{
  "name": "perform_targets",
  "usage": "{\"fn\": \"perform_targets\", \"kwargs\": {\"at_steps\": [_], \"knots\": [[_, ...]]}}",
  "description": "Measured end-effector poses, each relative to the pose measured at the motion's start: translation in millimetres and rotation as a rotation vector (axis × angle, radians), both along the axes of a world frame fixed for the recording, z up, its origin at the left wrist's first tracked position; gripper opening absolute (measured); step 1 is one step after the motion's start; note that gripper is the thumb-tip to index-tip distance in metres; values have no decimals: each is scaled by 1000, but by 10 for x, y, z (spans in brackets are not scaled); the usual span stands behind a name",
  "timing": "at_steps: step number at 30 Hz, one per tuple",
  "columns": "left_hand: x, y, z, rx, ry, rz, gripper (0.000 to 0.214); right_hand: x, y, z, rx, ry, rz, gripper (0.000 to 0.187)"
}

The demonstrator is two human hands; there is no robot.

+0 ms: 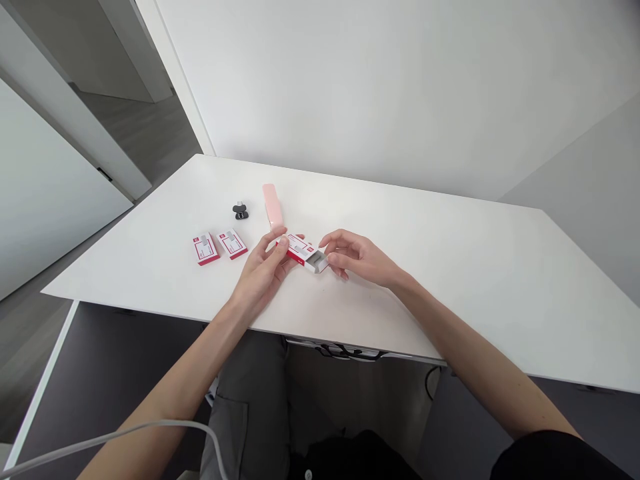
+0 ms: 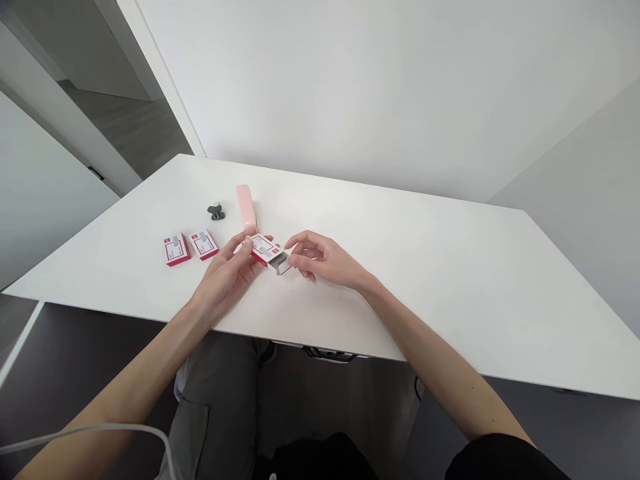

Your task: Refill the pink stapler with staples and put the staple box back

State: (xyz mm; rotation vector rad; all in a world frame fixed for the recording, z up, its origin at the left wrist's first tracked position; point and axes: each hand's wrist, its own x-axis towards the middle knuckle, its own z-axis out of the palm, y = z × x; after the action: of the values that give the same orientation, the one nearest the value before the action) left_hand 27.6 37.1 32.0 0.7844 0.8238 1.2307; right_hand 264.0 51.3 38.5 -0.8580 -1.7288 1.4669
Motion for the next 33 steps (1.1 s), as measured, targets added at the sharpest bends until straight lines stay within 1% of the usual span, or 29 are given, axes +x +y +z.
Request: {"fn": "perform_targets", "kwargs": {"at_steps": [4,8,15,21,26,33], "knots": [[-3,1,9,2,-49,23,37,-25,-13,1,-104,27,18,42],[-9,-7,7,38,-21,-6,39,-38,-4,-25,-163,87,35,42],[-3,-14,-10,107,43,-61,44,-33,3,-40,-168,102,24,42],[4,-30,4,123,120,-75,47,-34,-4,-26,-175,87,23,42],[11,-30,4,135,139,-102,50,-34,-11,-23,-174,78,4,41],[-3,-29,-45,137,197,-134,52,-38,-13,-27,-164,82,-3,42]]}}
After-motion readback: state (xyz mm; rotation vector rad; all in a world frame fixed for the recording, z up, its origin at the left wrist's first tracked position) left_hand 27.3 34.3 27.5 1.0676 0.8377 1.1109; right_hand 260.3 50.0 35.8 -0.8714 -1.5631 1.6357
